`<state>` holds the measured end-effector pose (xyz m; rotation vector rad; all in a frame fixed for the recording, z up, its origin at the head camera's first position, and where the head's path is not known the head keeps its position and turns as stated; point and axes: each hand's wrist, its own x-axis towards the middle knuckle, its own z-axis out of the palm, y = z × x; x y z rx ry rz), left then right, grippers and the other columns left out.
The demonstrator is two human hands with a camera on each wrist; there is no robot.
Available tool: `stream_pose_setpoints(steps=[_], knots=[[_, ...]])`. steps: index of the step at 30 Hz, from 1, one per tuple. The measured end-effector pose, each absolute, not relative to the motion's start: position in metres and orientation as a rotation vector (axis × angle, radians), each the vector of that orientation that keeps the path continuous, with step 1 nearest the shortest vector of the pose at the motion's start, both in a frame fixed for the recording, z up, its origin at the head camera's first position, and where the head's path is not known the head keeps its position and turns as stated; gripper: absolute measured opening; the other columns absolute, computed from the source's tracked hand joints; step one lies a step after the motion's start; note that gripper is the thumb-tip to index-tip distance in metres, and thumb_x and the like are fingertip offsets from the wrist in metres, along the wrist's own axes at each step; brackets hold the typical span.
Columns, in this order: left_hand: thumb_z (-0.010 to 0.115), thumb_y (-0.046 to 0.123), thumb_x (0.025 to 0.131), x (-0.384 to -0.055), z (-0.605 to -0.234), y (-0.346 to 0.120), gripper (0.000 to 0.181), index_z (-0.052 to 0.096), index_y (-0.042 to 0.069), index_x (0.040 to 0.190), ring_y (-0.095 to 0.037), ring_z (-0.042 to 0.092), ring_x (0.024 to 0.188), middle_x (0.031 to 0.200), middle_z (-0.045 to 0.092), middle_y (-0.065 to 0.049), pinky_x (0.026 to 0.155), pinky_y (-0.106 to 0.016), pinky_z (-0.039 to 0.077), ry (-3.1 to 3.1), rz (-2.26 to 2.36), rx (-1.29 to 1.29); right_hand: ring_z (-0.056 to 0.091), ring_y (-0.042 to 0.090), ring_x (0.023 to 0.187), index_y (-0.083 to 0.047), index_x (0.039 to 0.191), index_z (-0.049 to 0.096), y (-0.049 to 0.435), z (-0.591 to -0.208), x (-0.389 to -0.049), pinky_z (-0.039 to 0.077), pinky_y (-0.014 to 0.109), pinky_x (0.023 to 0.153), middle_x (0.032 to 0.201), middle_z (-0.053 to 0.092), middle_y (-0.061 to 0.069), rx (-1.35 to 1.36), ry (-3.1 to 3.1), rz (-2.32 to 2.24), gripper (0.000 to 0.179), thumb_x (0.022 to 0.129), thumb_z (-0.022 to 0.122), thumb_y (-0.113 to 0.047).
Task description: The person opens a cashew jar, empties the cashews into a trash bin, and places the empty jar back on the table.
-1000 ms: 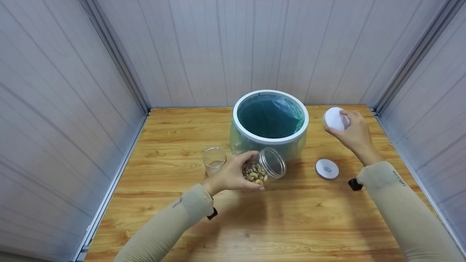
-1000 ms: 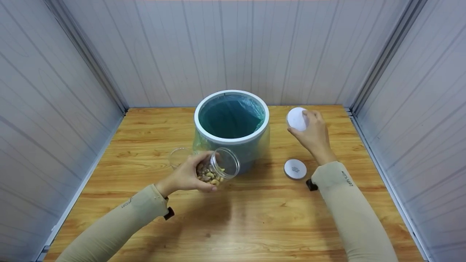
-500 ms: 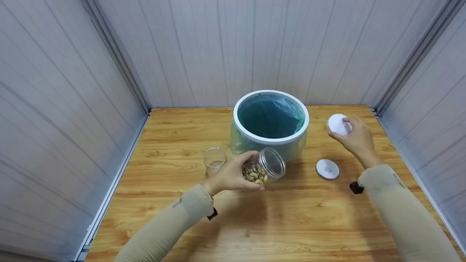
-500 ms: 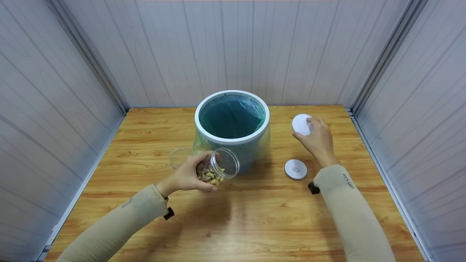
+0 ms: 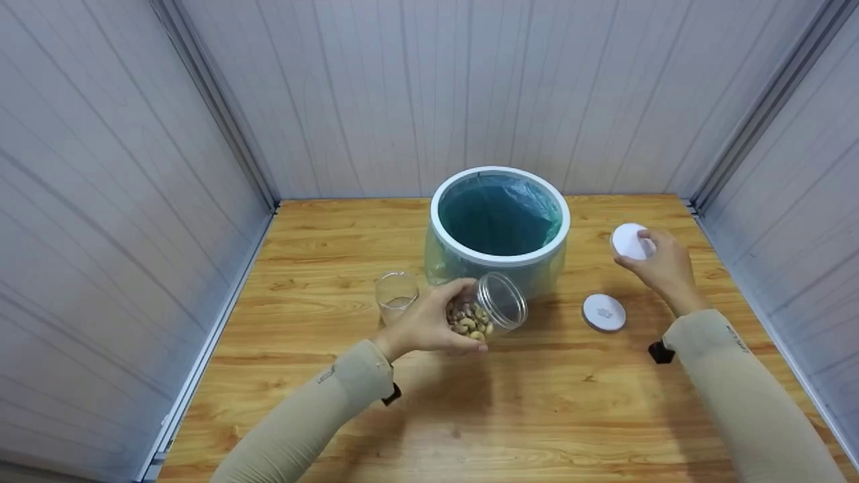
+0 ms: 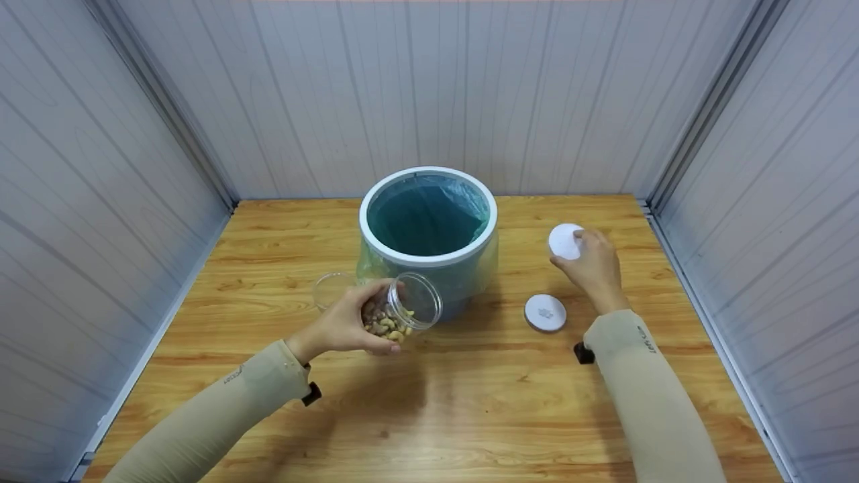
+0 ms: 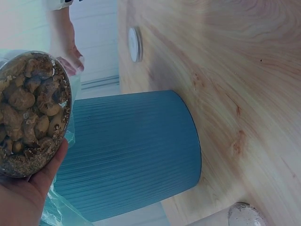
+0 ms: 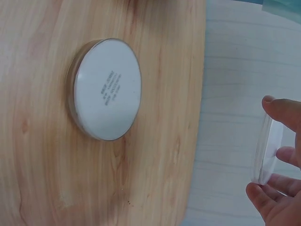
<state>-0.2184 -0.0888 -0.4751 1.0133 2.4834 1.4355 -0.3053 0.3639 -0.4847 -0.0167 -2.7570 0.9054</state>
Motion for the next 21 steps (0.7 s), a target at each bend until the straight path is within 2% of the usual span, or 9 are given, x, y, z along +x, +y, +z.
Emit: stream_pose_setpoints(steps=[21], knots=[[0.103, 0.034, 0.073, -0.219, -0.475, -0.090, 0.096, 0.055, 0.009, 0.152, -0.019, 0.067, 0.123, 0.139, 0.069, -0.007, 0.108, -0.037, 0.057, 2.468, 1.442, 0.996, 0.040, 0.066, 0.145, 0.018, 0.152, 0.045, 0.387, -0.511, -0.303, 0.037, 0.076, 0.118, 0.153, 0.045, 0.047, -0.045, -2.868, 0.964, 0.081, 0.091, 0.087, -0.017]])
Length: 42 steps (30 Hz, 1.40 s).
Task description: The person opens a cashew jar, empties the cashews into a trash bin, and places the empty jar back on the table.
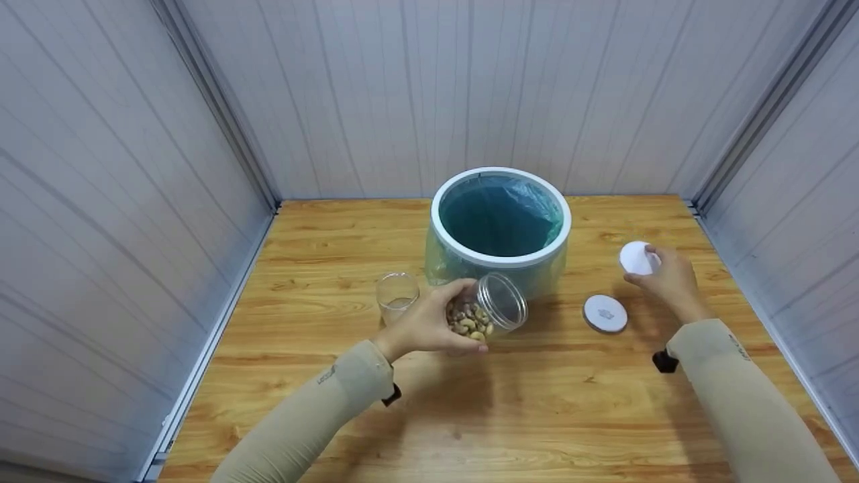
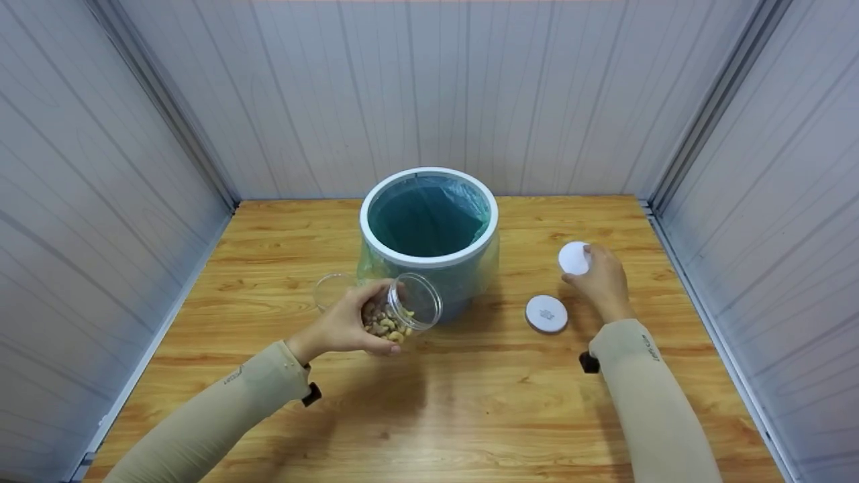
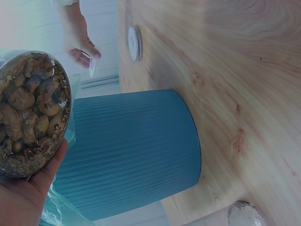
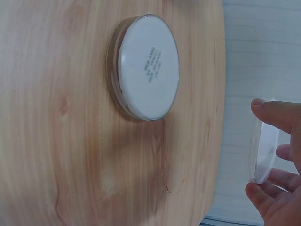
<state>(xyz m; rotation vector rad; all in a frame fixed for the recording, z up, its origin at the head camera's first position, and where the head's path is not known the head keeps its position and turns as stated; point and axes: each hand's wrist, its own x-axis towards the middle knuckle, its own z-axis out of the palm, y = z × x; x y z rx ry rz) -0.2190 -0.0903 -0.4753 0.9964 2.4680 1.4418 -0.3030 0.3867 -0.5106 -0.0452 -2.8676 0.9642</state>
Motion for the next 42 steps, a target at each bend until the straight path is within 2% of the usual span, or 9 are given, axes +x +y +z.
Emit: stream_pose_setpoints(steps=[7, 18, 32, 42], knots=[[0.103, 0.034, 0.072, -0.219, -0.475, -0.090, 0.096, 0.055, 0.008, 0.151, -0.018, 0.067, 0.122, 0.139, 0.070, -0.008, 0.107, -0.036, 0.057, 2.472, 1.447, 1.003, 0.041, 0.064, 0.144, 0.021, 0.151, 0.043, 0.389, -0.518, -0.300, 0.036, 0.074, 0.119, 0.152, 0.046, 0.047, -0.054, -2.885, 0.965, 0.081, 0.092, 0.085, -0.016], [0.103, 0.033, 0.072, -0.219, -0.478, -0.090, 0.094, 0.057, 0.007, 0.150, -0.015, 0.068, 0.117, 0.134, 0.071, -0.006, 0.104, -0.033, 0.058, 2.466, 1.451, 1.026, 0.036, 0.066, 0.148, 0.022, 0.158, 0.030, 0.408, -0.537, -0.294, 0.036, 0.074, 0.121, 0.160, 0.035, 0.047, -0.123, -2.964, 1.097, 0.091, 0.097, 0.081, -0.022], [0.104, 0.032, 0.071, -0.221, -0.478, -0.089, 0.095, 0.056, 0.007, 0.150, -0.017, 0.067, 0.121, 0.137, 0.071, -0.007, 0.108, -0.035, 0.057, 2.464, 1.451, 1.021, 0.033, 0.066, 0.149, 0.022, 0.158, 0.028, 0.422, -0.552, -0.290, 0.033, 0.075, 0.122, 0.161, 0.032, 0.048, -0.192, -3.070, 1.060, 0.089, 0.097, 0.078, -0.019], [0.104, 0.031, 0.072, -0.222, -0.478, -0.089, 0.092, 0.058, 0.008, 0.148, -0.016, 0.068, 0.119, 0.134, 0.071, -0.005, 0.105, -0.033, 0.058, 2.451, 1.475, 1.036, 0.031, 0.066, 0.150, 0.022, 0.158, 0.029, 0.423, -0.562, -0.287, 0.031, 0.075, 0.122, 0.162, 0.030, 0.049, -0.195, -3.140, 1.027, 0.093, 0.097, 0.080, -0.025]])
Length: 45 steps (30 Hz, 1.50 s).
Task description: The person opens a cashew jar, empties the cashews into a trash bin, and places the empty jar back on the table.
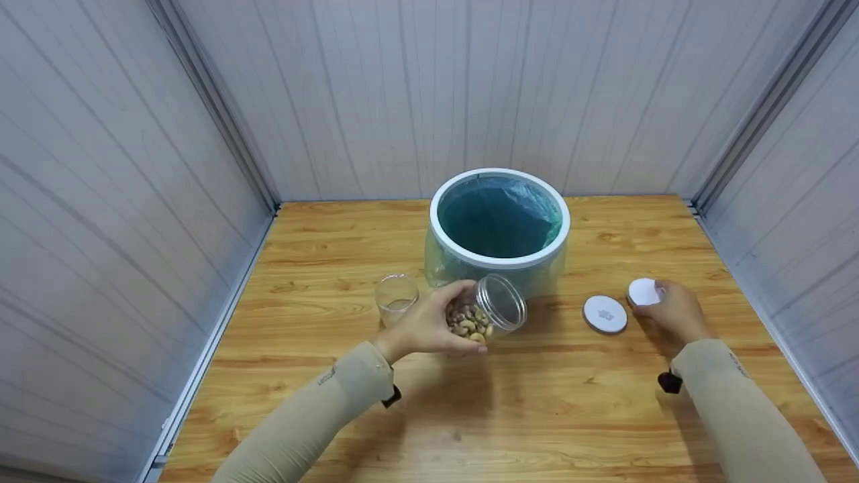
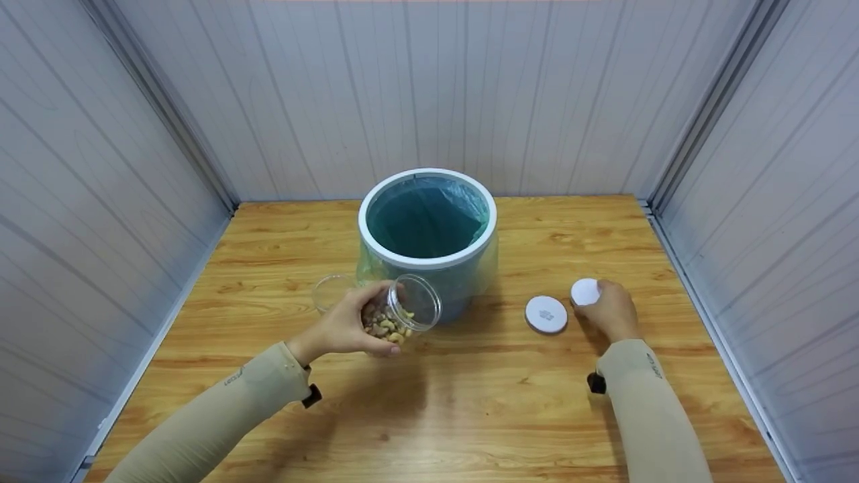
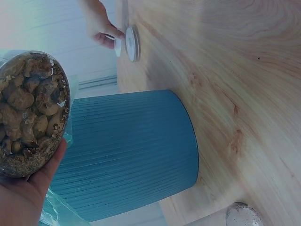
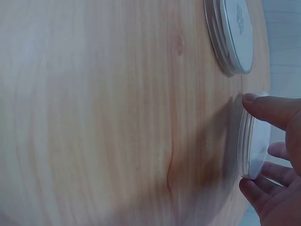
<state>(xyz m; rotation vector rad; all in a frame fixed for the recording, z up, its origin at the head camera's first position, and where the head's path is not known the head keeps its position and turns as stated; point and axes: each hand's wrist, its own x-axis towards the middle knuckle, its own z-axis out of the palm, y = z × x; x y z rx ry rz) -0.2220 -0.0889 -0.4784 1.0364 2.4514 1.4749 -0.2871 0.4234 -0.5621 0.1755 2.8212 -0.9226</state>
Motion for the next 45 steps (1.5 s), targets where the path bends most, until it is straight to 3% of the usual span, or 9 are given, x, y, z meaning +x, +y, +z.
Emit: stream_pose_setpoints(steps=[16, 45], knots=[[0.104, 0.031, 0.071, -0.2218, -0.4796, -0.0894, 0.093, 0.058, 0.007, 0.148, -0.016, 0.068, 0.119, 0.134, 0.072, -0.005, 0.106, -0.034, 0.058, 2.487, 1.449, 1.040, 0.032, 0.066, 0.149, 0.024, 0.157, 0.028, 0.4266, -0.5717, -0.2862, 0.033, 0.074, 0.122, 0.160, 0.031, 0.050, 0.203, 2.795, -0.881, 0.098, 0.098, 0.078, -0.036], [0.104, 0.033, 0.071, -0.2219, -0.4773, -0.0897, 0.095, 0.057, 0.008, 0.150, -0.016, 0.068, 0.119, 0.136, 0.072, -0.006, 0.105, -0.035, 0.058, 2.508, 1.425, 1.041, 0.029, 0.066, 0.152, 0.021, 0.160, 0.025, 0.4264, -0.5719, -0.2859, 0.028, 0.074, 0.125, 0.162, 0.027, 0.049, 0.233, 2.752, -0.943, 0.097, 0.098, 0.078, -0.032]])
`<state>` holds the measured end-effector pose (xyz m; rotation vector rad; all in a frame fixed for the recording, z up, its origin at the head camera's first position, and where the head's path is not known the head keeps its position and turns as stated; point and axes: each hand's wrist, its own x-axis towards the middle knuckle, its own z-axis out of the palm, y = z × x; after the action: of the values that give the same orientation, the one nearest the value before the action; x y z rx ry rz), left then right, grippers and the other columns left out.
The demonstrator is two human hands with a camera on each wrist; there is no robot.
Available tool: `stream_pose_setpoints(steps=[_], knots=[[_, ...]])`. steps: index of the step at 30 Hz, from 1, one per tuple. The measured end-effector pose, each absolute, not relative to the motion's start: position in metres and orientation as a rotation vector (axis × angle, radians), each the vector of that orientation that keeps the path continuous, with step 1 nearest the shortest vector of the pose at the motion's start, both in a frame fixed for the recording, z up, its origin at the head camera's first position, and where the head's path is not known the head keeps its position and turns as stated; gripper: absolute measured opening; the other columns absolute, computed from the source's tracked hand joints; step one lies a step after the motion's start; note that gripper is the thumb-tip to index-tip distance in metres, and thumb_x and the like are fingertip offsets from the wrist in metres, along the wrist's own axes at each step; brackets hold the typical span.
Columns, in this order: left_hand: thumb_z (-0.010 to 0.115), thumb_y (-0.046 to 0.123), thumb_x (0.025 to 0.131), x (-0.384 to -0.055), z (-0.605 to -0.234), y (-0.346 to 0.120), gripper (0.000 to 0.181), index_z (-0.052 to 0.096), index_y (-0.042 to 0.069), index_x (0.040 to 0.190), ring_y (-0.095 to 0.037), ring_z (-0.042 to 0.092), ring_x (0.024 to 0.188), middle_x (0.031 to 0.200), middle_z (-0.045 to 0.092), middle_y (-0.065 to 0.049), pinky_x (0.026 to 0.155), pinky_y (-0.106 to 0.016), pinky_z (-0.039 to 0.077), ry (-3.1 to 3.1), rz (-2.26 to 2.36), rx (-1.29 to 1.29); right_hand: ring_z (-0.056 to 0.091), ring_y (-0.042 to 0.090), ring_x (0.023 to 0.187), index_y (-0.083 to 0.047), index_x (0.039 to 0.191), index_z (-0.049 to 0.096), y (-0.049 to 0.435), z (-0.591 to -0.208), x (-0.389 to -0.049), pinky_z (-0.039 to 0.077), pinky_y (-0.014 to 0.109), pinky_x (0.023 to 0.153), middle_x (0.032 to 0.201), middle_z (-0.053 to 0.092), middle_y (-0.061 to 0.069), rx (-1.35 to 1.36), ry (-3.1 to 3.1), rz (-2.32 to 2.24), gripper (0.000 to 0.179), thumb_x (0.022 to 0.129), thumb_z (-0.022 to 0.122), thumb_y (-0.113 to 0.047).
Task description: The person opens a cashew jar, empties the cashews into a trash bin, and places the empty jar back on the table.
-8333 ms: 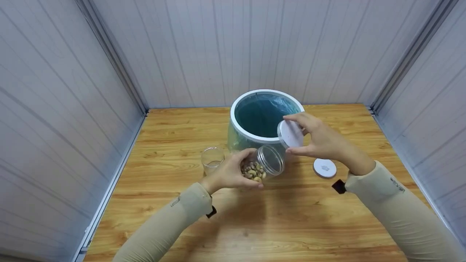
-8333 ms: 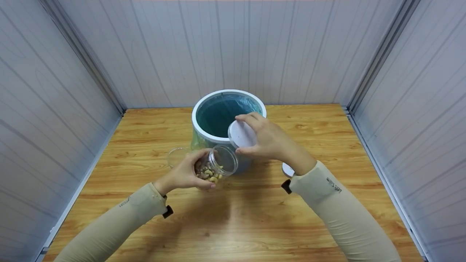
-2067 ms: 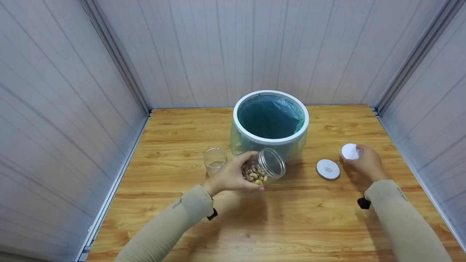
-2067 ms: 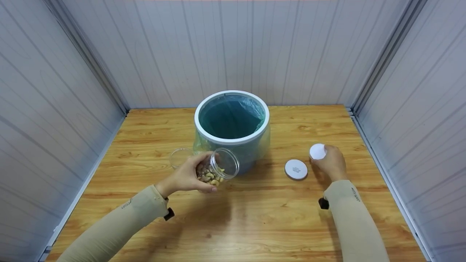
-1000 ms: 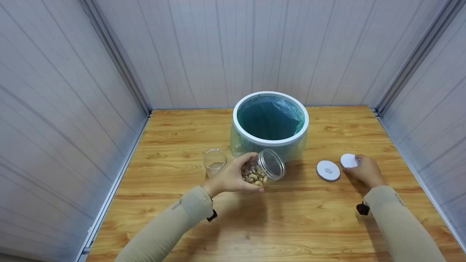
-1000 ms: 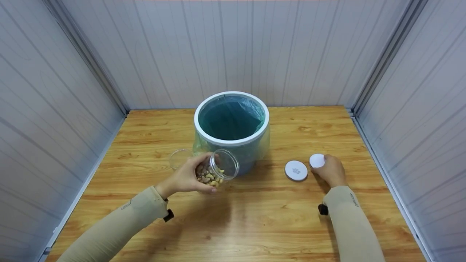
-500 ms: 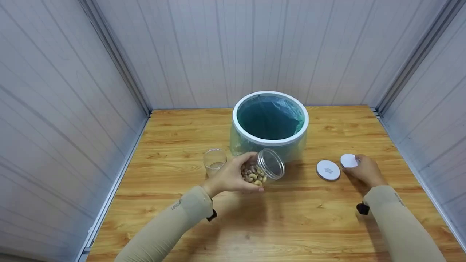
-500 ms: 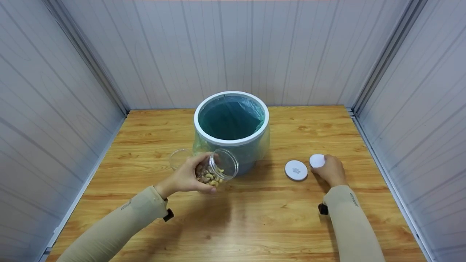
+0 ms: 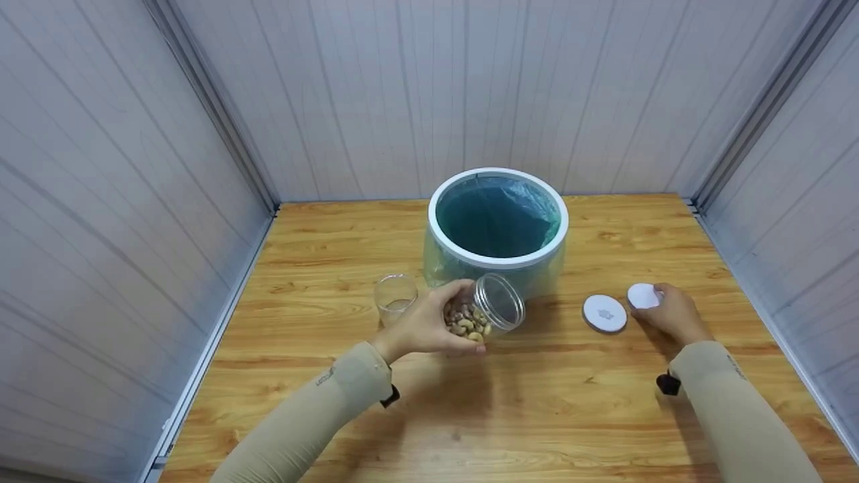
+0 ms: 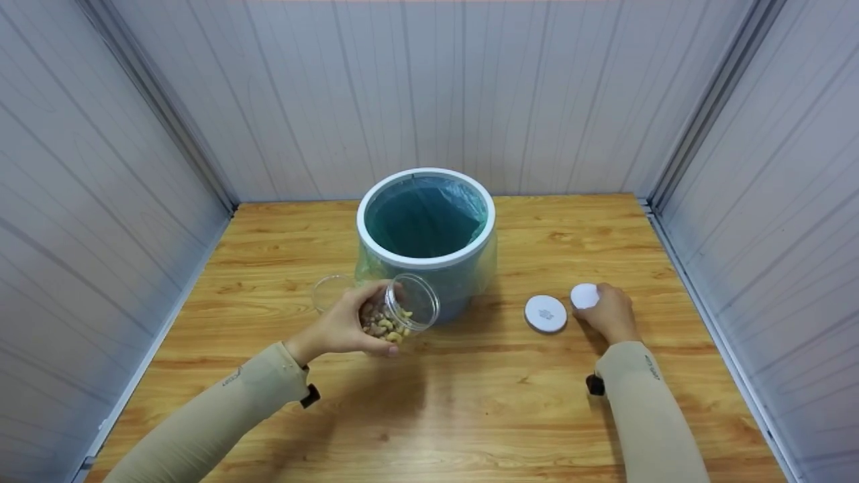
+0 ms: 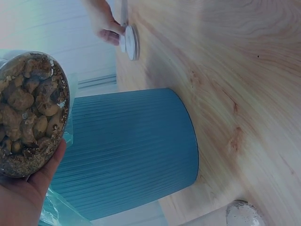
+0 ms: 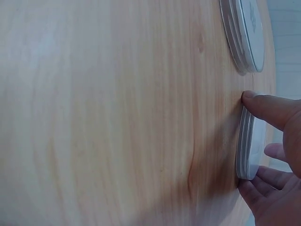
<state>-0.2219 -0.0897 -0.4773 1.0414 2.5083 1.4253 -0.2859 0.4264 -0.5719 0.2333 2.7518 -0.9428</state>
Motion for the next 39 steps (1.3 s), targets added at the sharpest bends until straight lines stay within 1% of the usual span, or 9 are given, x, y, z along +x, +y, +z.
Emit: stream_pose_setpoints(steps=[5, 10, 17, 22, 30, 34, 36, 39], knots=[[0.103, 0.033, 0.071, -0.2218, -0.4766, -0.0901, 0.095, 0.056, 0.009, 0.150, -0.018, 0.067, 0.120, 0.138, 0.071, -0.006, 0.107, -0.037, 0.057, 2.505, 1.425, 1.023, 0.027, 0.065, 0.153, 0.020, 0.161, 0.023, 0.4271, -0.5730, -0.2863, 0.027, 0.074, 0.125, 0.164, 0.026, 0.048, 0.251, 2.729, -0.970, 0.099, 0.098, 0.079, -0.033], [0.103, 0.036, 0.071, -0.2220, -0.4765, -0.0902, 0.095, 0.056, 0.011, 0.151, -0.017, 0.067, 0.120, 0.137, 0.070, -0.005, 0.106, -0.037, 0.057, 2.500, 1.422, 1.004, 0.026, 0.065, 0.154, 0.020, 0.161, 0.022, 0.4271, -0.5732, -0.2861, 0.026, 0.075, 0.126, 0.165, 0.025, 0.048, 0.252, 2.725, -0.982, 0.101, 0.098, 0.079, -0.034], [0.103, 0.037, 0.072, -0.2231, -0.4757, -0.0907, 0.093, 0.057, 0.013, 0.150, -0.015, 0.066, 0.120, 0.138, 0.070, -0.001, 0.106, -0.035, 0.057, 2.467, 1.450, 1.034, 0.033, 0.067, 0.148, 0.024, 0.157, 0.028, 0.4281, -0.5714, -0.2845, 0.033, 0.075, 0.122, 0.159, 0.032, 0.051, 0.142, 2.785, -0.939, 0.097, 0.098, 0.080, -0.032], [0.103, 0.037, 0.073, -0.2229, -0.4753, -0.0916, 0.092, 0.058, 0.014, 0.150, -0.014, 0.066, 0.121, 0.138, 0.070, 0.000, 0.106, -0.035, 0.057, 2.457, 1.465, 1.031, 0.030, 0.066, 0.150, 0.021, 0.159, 0.028, 0.4292, -0.5703, -0.2826, 0.031, 0.076, 0.122, 0.162, 0.029, 0.049, 0.171, 2.781, -0.944, 0.098, 0.098, 0.080, -0.035], [0.103, 0.037, 0.073, -0.2233, -0.4758, -0.0925, 0.093, 0.058, 0.014, 0.150, -0.014, 0.065, 0.121, 0.138, 0.069, 0.000, 0.106, -0.036, 0.056, 2.468, 1.450, 1.025, 0.022, 0.064, 0.156, 0.016, 0.163, 0.026, 0.4289, -0.5678, -0.2810, 0.026, 0.075, 0.125, 0.168, 0.022, 0.045, 0.216, 2.738, -1.039, 0.095, 0.101, 0.078, -0.034], [0.103, 0.037, 0.073, -0.2232, -0.4760, -0.0924, 0.092, 0.058, 0.015, 0.150, -0.014, 0.065, 0.122, 0.138, 0.069, 0.000, 0.107, -0.037, 0.056, 2.465, 1.452, 1.013, 0.020, 0.063, 0.158, 0.013, 0.165, 0.025, 0.4277, -0.5657, -0.2812, 0.026, 0.075, 0.125, 0.170, 0.019, 0.044, 0.238, 2.709, -1.080, 0.094, 0.102, 0.077, -0.035], [0.103, 0.037, 0.073, -0.2230, -0.4761, -0.0925, 0.093, 0.057, 0.015, 0.150, -0.015, 0.065, 0.122, 0.138, 0.069, 0.000, 0.107, -0.037, 0.056, 2.462, 1.453, 1.007, 0.023, 0.063, 0.157, 0.013, 0.164, 0.027, 0.4267, -0.5656, -0.2812, 0.028, 0.075, 0.125, 0.169, 0.021, 0.044, 0.241, 2.727, -1.080, 0.091, 0.103, 0.075, -0.035], [0.102, 0.038, 0.073, -0.2229, -0.4763, -0.0931, 0.093, 0.057, 0.015, 0.151, -0.016, 0.066, 0.121, 0.138, 0.069, -0.001, 0.106, -0.037, 0.057, 2.460, 1.458, 1.001, 0.030, 0.063, 0.154, 0.014, 0.162, 0.032, 0.4251, -0.5663, -0.2813, 0.032, 0.074, 0.123, 0.165, 0.030, 0.045, 0.237, 2.791, -1.067, 0.084, 0.104, 0.073, -0.031]])
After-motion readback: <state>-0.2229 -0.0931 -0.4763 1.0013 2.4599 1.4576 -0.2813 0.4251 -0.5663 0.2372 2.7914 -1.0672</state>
